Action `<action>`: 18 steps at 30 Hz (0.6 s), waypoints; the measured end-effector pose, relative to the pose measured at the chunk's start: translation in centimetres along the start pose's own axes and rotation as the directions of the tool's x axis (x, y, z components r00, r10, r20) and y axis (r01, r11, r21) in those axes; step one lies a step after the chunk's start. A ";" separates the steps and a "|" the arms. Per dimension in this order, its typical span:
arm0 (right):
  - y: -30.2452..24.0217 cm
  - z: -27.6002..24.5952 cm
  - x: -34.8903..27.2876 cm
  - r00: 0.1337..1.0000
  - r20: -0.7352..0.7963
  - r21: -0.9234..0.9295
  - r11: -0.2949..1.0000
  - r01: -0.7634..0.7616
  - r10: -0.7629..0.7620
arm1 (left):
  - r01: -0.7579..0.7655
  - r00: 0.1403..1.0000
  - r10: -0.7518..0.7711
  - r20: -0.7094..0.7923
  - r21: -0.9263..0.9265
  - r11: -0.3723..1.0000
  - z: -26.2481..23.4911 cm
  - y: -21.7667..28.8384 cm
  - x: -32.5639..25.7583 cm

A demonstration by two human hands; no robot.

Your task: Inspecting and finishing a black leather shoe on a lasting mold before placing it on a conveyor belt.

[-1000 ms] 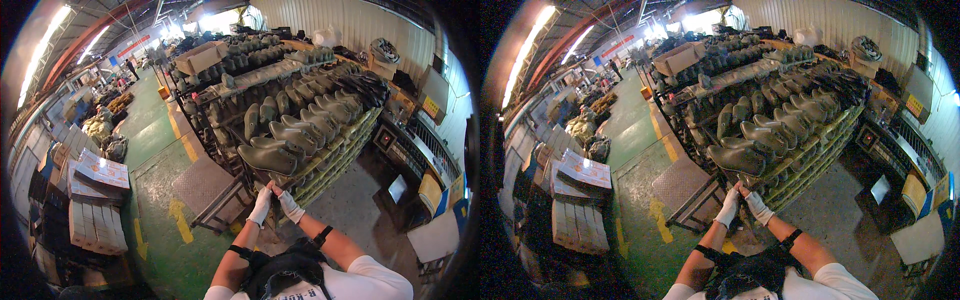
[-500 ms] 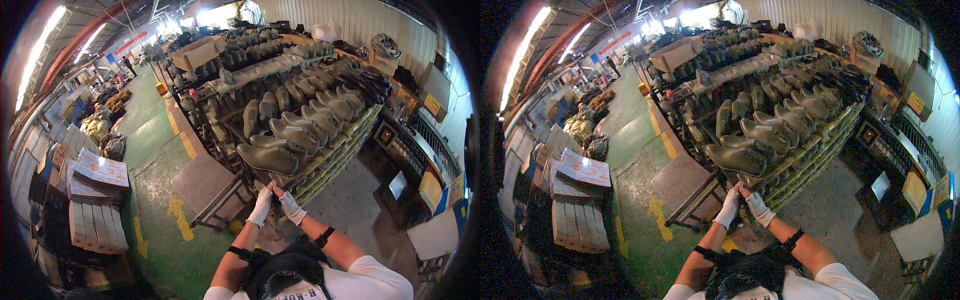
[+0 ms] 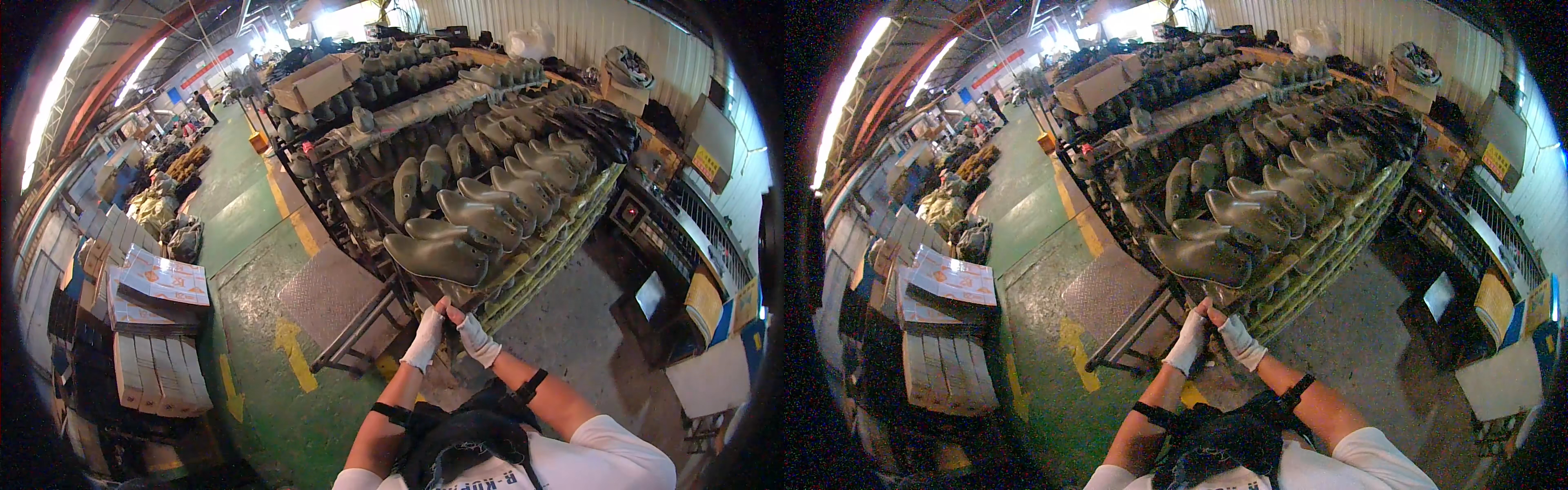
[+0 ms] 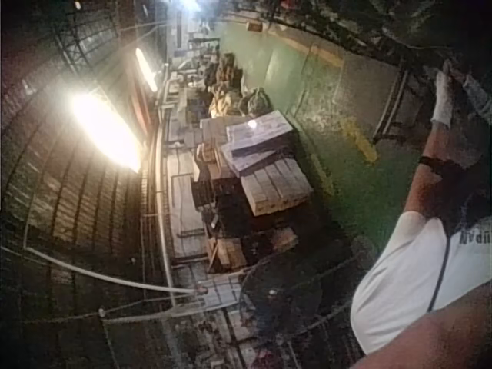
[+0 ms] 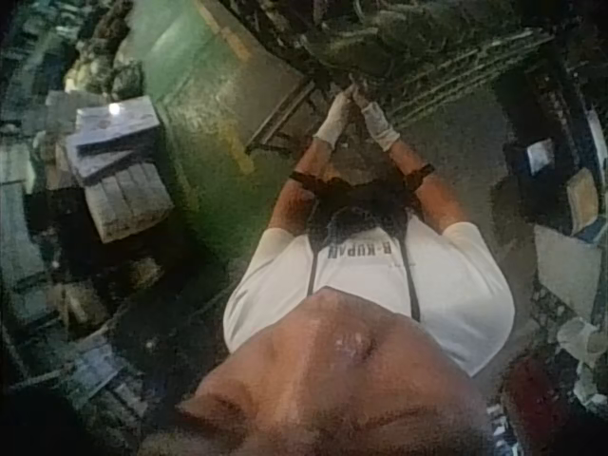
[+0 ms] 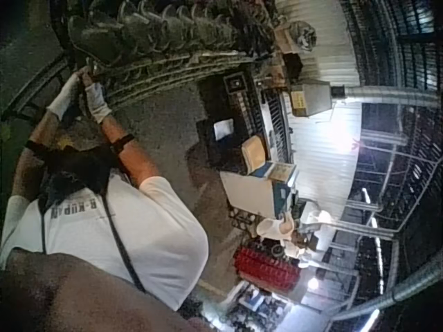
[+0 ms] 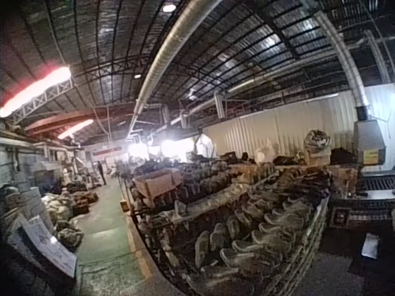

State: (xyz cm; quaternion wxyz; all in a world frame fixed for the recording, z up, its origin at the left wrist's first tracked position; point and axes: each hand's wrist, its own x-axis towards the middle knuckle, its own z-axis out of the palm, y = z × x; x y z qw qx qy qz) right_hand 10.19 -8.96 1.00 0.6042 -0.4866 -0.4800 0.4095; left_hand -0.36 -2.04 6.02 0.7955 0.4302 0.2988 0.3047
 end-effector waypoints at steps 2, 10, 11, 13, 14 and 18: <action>0.4 0.1 -0.1 0.998 0.019 -0.053 0.997 0.053 -0.052 | 0.088 0.996 -0.089 -0.017 -0.021 0.996 -0.5 -0.3 0.4; 1.0 0.2 0.0 0.999 -0.019 0.064 0.998 -0.025 0.026 | 0.060 0.998 -0.061 -0.007 -0.048 0.997 -0.8 -0.7 0.7; 1.1 0.1 0.0 0.999 -0.015 0.063 0.998 -0.028 0.029 | 0.075 0.997 -0.074 0.013 -0.073 0.995 -0.8 -0.6 0.7; 0.8 0.1 -0.1 0.999 -0.011 0.063 0.998 -0.030 0.031 | 0.067 0.998 -0.067 0.004 -0.068 0.995 -0.6 -0.4 0.4; 0.5 0.2 -0.2 1.000 -0.012 0.068 0.998 -0.013 0.014 | 0.063 0.998 -0.063 -0.005 -0.064 0.996 -0.5 -0.2 0.1; 0.3 -0.4 -0.5 0.999 -0.038 -0.047 0.999 0.023 -0.025 | -0.006 1.000 0.004 -0.024 -0.056 0.998 1.2 0.6 -0.9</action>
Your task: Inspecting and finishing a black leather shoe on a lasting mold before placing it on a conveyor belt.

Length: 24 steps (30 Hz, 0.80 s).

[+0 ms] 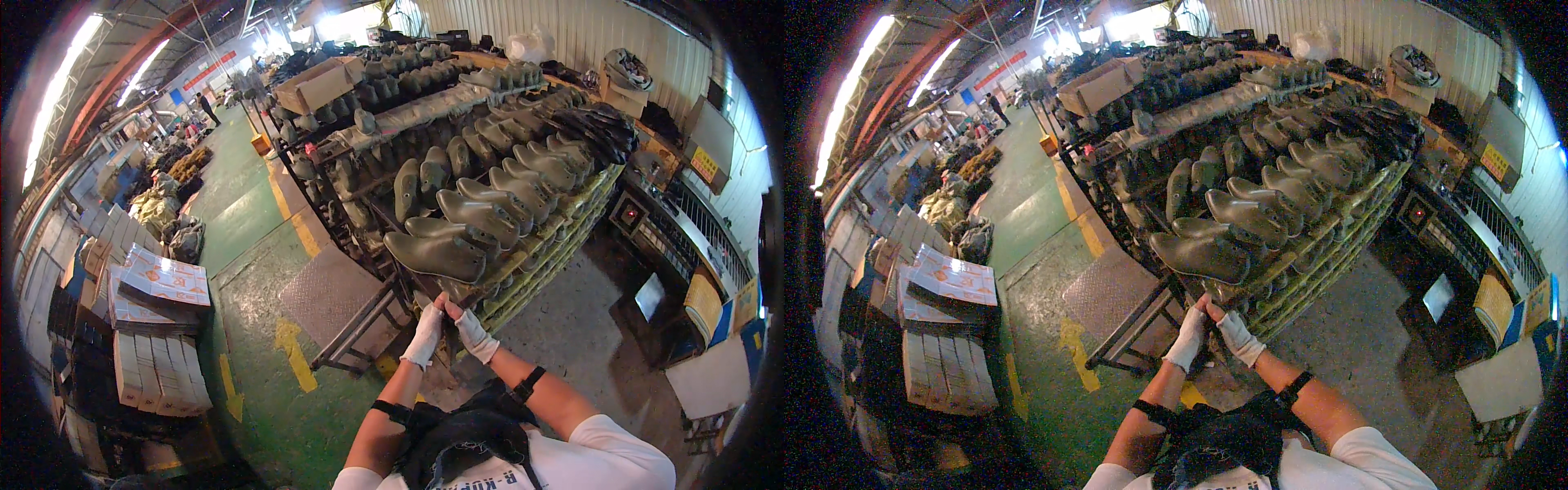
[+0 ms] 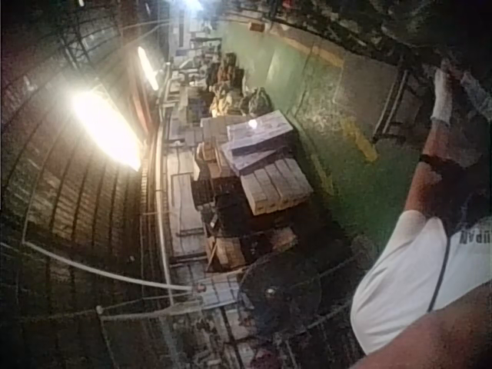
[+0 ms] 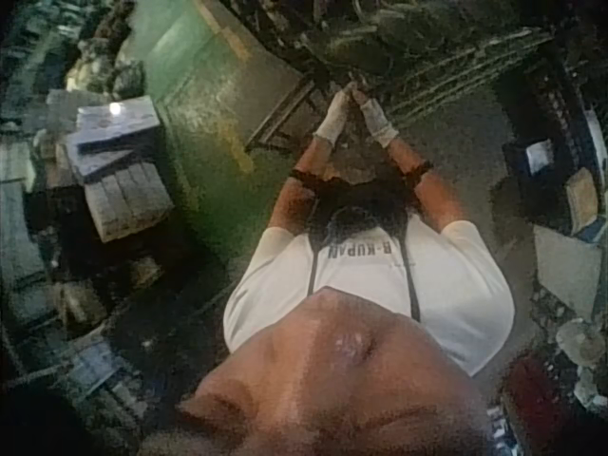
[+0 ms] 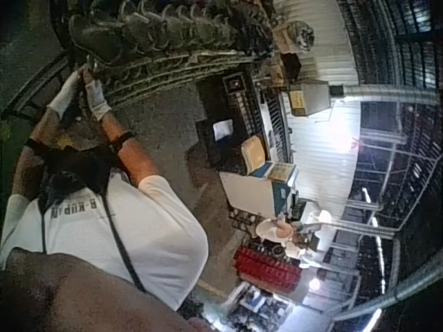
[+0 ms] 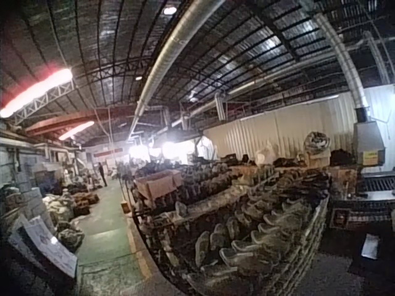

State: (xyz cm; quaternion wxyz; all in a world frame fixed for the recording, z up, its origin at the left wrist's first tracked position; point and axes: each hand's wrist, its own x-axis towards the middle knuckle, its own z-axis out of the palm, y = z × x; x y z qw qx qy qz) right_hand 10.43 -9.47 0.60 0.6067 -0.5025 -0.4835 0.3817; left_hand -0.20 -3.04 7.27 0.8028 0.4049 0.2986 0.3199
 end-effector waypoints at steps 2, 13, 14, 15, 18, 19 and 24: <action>-0.7 0.9 0.3 0.999 0.008 0.079 0.996 -0.035 0.035 | -0.013 1.000 0.013 0.001 0.043 0.999 -1.4 -0.4 0.2; -0.5 1.7 1.0 0.989 0.011 -0.104 0.984 0.145 -0.144 | -0.106 0.990 0.105 0.091 0.002 0.994 -5.6 -3.2 2.8; -1.1 2.1 0.8 0.998 -0.011 -0.029 0.998 0.055 -0.055 | -0.073 0.991 0.073 0.114 -0.008 0.997 -5.7 -3.1 2.6; -1.8 2.5 0.8 0.999 -0.025 0.048 0.998 -0.034 0.035 | -0.072 0.992 0.073 0.105 -0.007 0.997 -6.0 -3.0 2.1; -0.2 -0.3 0.7 0.995 -0.092 0.026 0.999 -0.039 0.041 | -0.048 0.996 0.041 0.080 0.084 0.995 -0.9 -1.1 0.7; -0.3 0.1 0.7 0.995 -0.087 0.031 0.999 -0.039 0.041 | -0.043 0.998 0.038 0.053 0.095 0.995 -0.9 -0.8 0.4; -3.0 2.3 0.6 0.993 -0.043 0.177 0.979 -0.098 0.108 | -0.062 0.996 0.055 0.064 0.114 0.991 -3.2 -0.6 0.0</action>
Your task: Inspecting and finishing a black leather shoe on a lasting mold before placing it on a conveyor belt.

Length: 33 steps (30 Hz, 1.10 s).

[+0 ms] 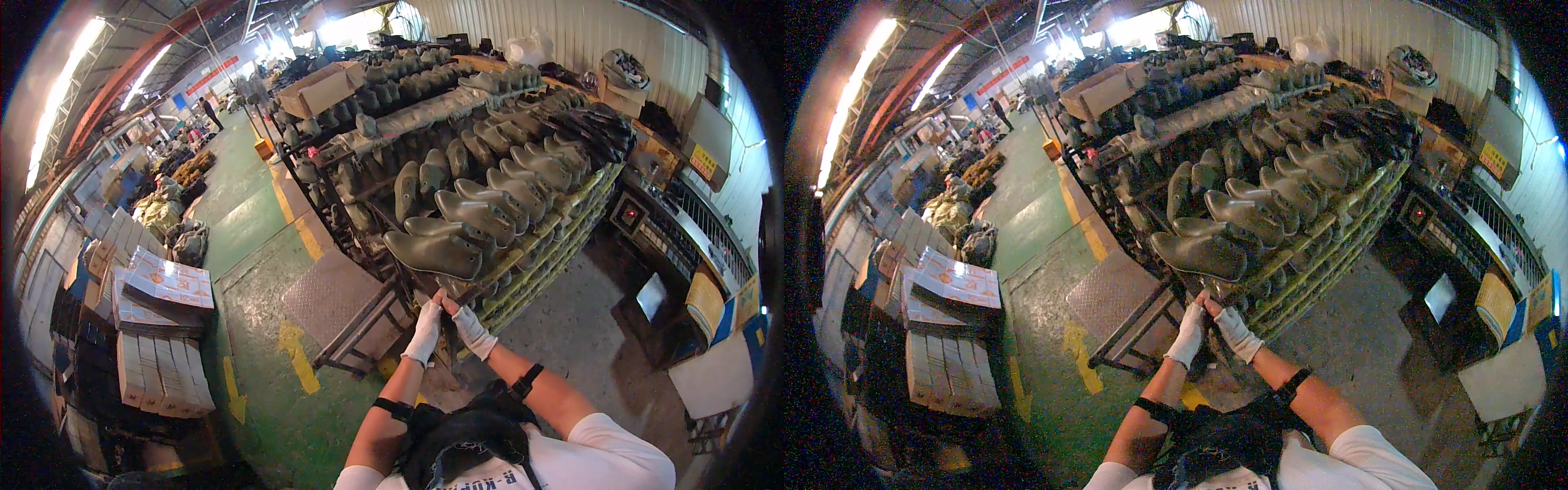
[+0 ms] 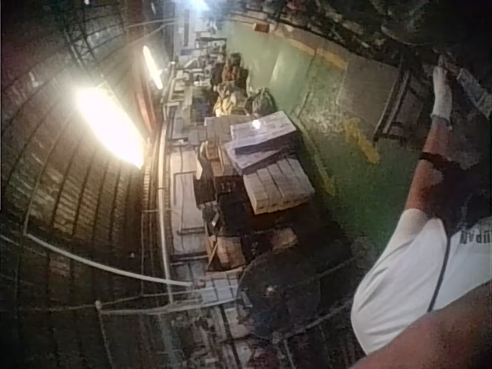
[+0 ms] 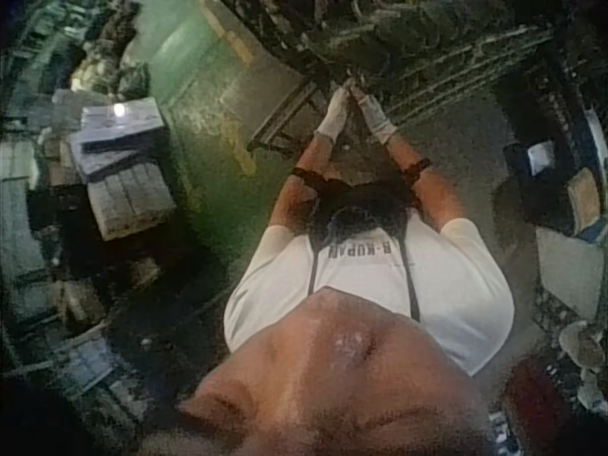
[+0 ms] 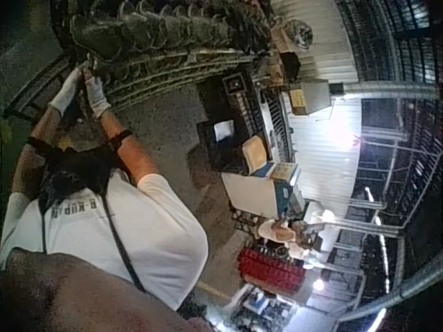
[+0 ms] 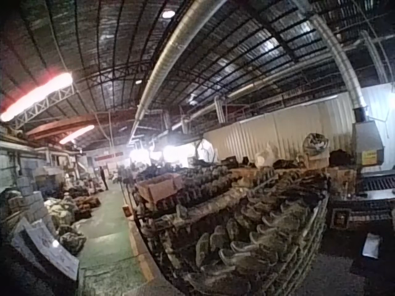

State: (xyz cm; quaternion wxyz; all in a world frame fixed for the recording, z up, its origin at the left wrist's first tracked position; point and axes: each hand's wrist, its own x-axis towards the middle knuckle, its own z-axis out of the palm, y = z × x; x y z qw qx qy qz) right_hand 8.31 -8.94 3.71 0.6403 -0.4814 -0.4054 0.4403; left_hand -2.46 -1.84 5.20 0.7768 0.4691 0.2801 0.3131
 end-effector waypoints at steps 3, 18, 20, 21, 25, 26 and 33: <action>0.4 -1.6 0.0 1.000 0.001 -0.063 0.998 -0.007 0.007 | 0.091 0.996 -0.091 -0.010 -0.027 0.996 2.7 1.3 0.0; 2.8 -1.8 -0.2 0.969 0.071 -0.225 0.943 0.246 -0.236 | 0.078 0.995 -0.084 -0.049 -0.115 0.990 -0.5 -2.4 2.1; 2.5 -1.8 -0.1 0.991 0.036 -0.173 0.976 0.132 -0.128 | 0.089 0.996 -0.092 -0.017 -0.114 0.989 -0.2 -2.2 2.0; 2.3 -1.7 -0.1 1.000 0.010 -0.115 0.993 0.021 -0.020 | 0.093 0.995 -0.096 -0.018 -0.117 0.989 -0.1 -2.1 1.9; 2.9 -2.7 0.0 0.999 0.051 -0.134 0.991 0.004 0.003 | 0.081 0.996 -0.084 -0.034 -0.088 0.993 1.5 -0.8 1.9; 2.6 -2.4 0.0 0.999 0.047 -0.111 0.994 -0.011 0.017 | 0.085 0.995 -0.089 -0.039 -0.080 0.993 1.5 -0.6 1.8; 0.8 -1.5 -0.2 0.995 -0.013 -0.126 0.987 0.095 -0.098 | 0.221 0.974 -0.222 -0.036 -0.039 0.975 1.0 -0.3 1.4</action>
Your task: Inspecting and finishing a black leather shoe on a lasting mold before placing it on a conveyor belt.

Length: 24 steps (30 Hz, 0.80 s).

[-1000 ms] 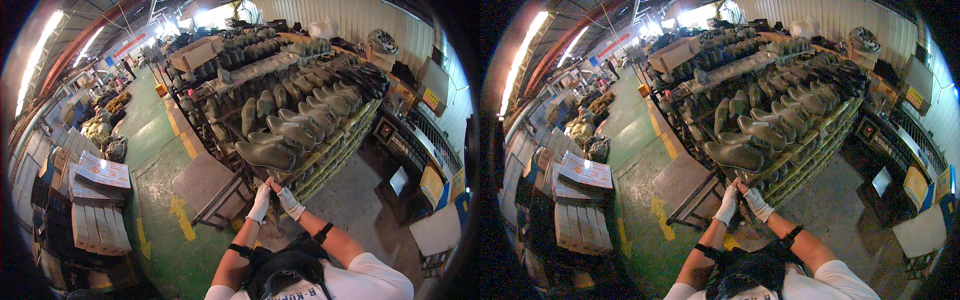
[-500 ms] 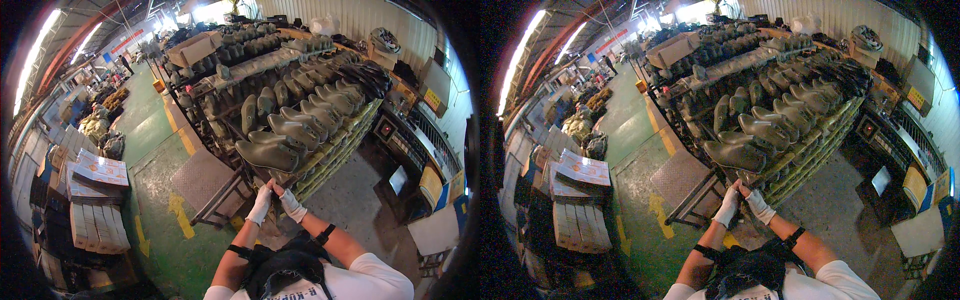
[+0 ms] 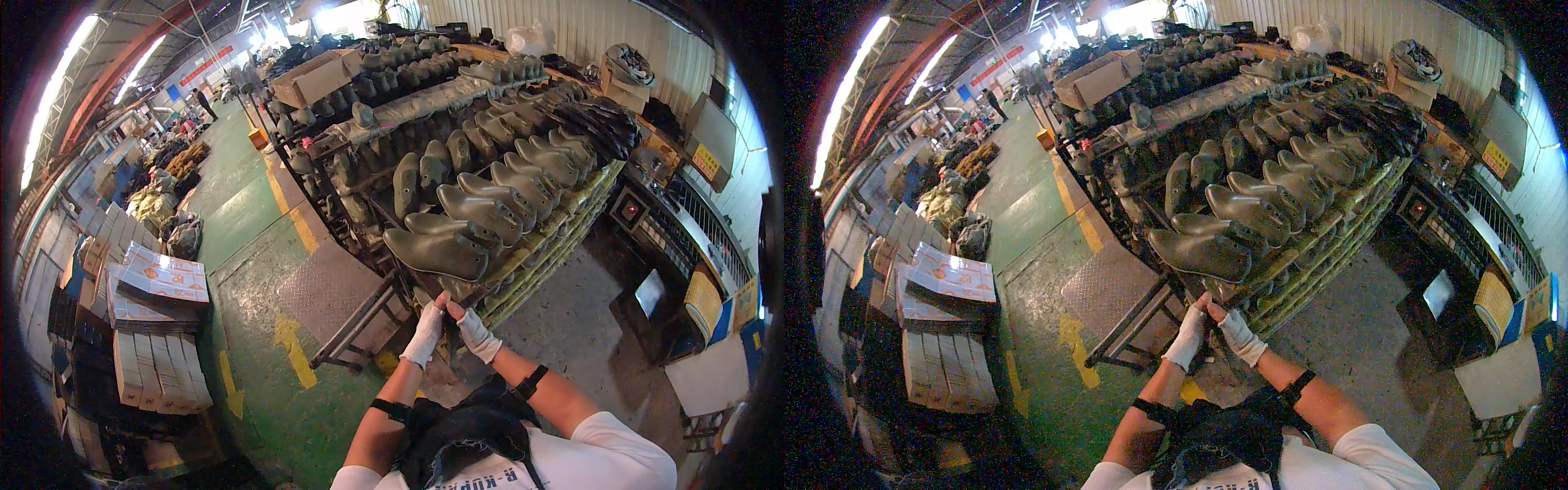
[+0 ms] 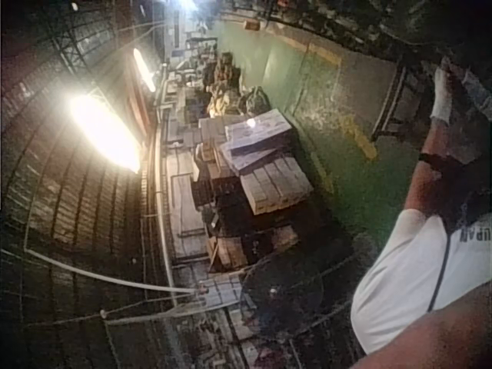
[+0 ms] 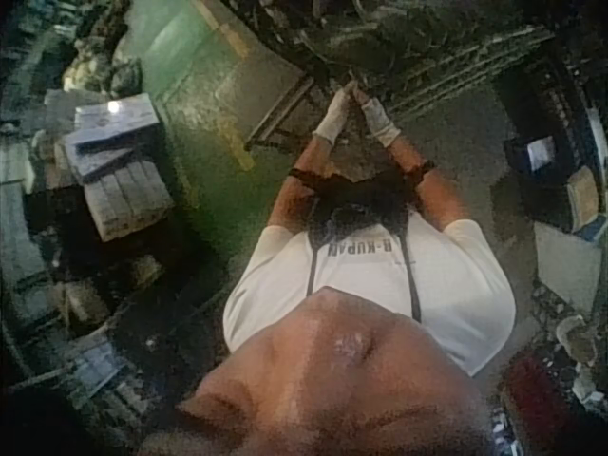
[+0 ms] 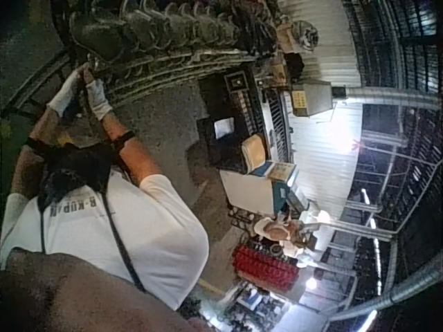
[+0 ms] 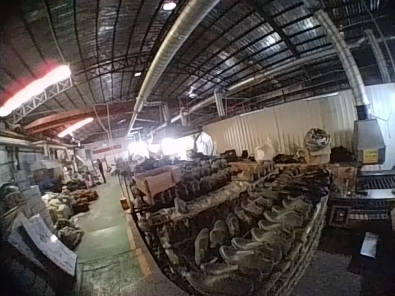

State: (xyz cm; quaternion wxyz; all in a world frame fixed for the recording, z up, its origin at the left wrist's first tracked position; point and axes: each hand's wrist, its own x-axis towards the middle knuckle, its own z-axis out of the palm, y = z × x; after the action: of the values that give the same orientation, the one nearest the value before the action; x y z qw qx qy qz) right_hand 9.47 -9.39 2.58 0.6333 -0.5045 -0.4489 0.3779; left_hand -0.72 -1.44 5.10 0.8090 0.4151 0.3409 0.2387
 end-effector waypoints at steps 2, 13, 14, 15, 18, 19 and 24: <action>-0.7 -0.2 0.0 0.995 0.052 -0.006 0.996 -0.090 0.090 | -0.066 0.998 0.066 0.008 -0.028 0.997 -0.1 -0.1 0.0; -0.2 0.0 0.1 1.000 -0.011 0.035 0.999 -0.001 0.001 | -0.135 0.991 0.134 -0.011 -0.056 0.989 0.9 0.3 -0.5; -0.1 -0.1 0.2 1.000 0.008 0.052 0.999 -0.002 0.001 | -0.164 0.986 0.164 0.006 -0.048 0.985 1.0 0.4 -0.6; 0.0 -0.3 0.3 1.000 0.027 0.068 0.998 -0.002 0.001 | -0.166 0.986 0.167 0.009 -0.048 0.985 1.2 0.5 -0.7; -1.9 0.3 0.0 0.986 0.053 0.143 0.976 -0.164 0.158 | -0.149 0.984 0.146 -0.103 -0.019 0.989 1.3 0.9 -1.5; -1.8 0.2 0.1 0.987 0.051 0.141 0.977 -0.160 0.154 | -0.154 0.985 0.152 -0.079 -0.029 0.988 1.3 0.9 -1.4; -1.4 0.5 -0.2 0.999 0.005 0.150 0.988 -0.041 0.040 | -0.239 0.967 0.236 -0.094 -0.021 0.971 1.2 0.4 -1.2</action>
State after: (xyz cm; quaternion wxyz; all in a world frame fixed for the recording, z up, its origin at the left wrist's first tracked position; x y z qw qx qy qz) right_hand 9.00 -9.68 3.96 0.6612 -0.4640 -0.4096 0.4240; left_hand -0.67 -2.60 6.34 0.7647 0.4286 0.3215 0.3581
